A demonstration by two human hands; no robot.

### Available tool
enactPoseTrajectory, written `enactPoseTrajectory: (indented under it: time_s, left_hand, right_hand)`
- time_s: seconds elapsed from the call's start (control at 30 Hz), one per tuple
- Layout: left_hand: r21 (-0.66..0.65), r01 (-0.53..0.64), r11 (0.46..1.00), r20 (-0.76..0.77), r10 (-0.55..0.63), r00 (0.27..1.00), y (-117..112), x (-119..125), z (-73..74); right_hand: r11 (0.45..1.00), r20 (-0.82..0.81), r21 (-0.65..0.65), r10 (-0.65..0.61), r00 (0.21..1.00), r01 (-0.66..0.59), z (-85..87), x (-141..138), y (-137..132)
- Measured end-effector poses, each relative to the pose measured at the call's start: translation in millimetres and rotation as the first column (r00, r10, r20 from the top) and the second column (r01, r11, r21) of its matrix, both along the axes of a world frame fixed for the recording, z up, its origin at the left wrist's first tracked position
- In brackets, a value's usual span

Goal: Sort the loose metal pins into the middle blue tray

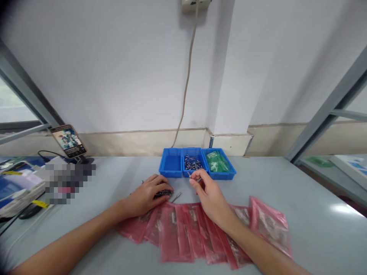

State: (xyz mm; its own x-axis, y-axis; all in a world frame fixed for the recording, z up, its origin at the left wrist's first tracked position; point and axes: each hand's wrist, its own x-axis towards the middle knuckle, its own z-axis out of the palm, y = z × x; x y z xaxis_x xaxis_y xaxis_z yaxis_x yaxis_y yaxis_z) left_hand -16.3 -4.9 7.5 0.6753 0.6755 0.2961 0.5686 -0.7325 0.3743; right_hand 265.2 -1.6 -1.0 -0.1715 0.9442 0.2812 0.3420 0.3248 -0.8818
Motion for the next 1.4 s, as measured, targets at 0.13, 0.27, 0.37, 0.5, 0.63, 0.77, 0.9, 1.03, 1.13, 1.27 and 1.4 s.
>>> enactPoseTrajectory:
  time_s: [0.13,0.27,0.37,0.5,0.63,0.77,0.9,1.03,1.13,1.27,1.4]
  left_hand:
    - [-0.006,-0.001,1.0,-0.003,0.001,1.0,0,0,1.2]
    - [-0.018,-0.001,1.0,-0.007,0.001,1.0,-1,0,2.4]
    - [-0.021,-0.004,1.0,-0.009,0.004,1.0,-1,0,1.5]
    - [-0.02,-0.003,1.0,-0.009,0.003,1.0,0,0,0.7]
    - [-0.021,-0.002,1.0,-0.008,0.002,1.0,-1,0,1.7]
    - [-0.013,0.006,1.0,-0.007,-0.006,1.0,-1,0,2.1]
    - [-0.007,-0.002,1.0,-0.004,0.002,1.0,-1,0,1.7]
    - [0.001,0.003,1.0,-0.011,-0.003,1.0,-1,0,1.4]
    - [0.011,0.001,1.0,-0.021,-0.001,1.0,-1,0,1.5]
    - [0.017,0.0,1.0,-0.031,0.001,1.0,-2,0,2.4]
    - [0.023,-0.006,1.0,-0.047,0.007,0.999,-3,1,2.8]
  right_hand:
    - [1.0,0.017,0.0,-0.006,1.0,0.006,-1.2,1,1]
    - [1.0,0.024,-0.005,-0.011,1.0,0.012,-1.3,2,1]
    - [1.0,0.033,-0.004,-0.004,0.999,0.004,-3.0,2,2]
    - [1.0,0.037,0.006,-0.001,0.999,0.001,-4.3,2,2]
    - [1.0,0.048,0.022,-0.019,0.999,0.018,-0.1,2,1]
    - [0.999,0.047,0.025,-0.038,0.998,0.037,4.5,1,-1]
    - [0.999,0.059,0.026,-0.035,0.998,0.034,5.8,0,-2]
    - [0.999,0.07,0.024,-0.035,0.997,0.034,7.5,1,-3]
    - [0.999,0.061,0.033,-0.034,0.998,0.032,9.5,1,-4]
    - [0.999,0.048,0.037,-0.038,0.998,0.037,10.0,1,-3]
    - [0.999,0.043,0.043,-0.032,0.999,0.03,7.2,1,-1]
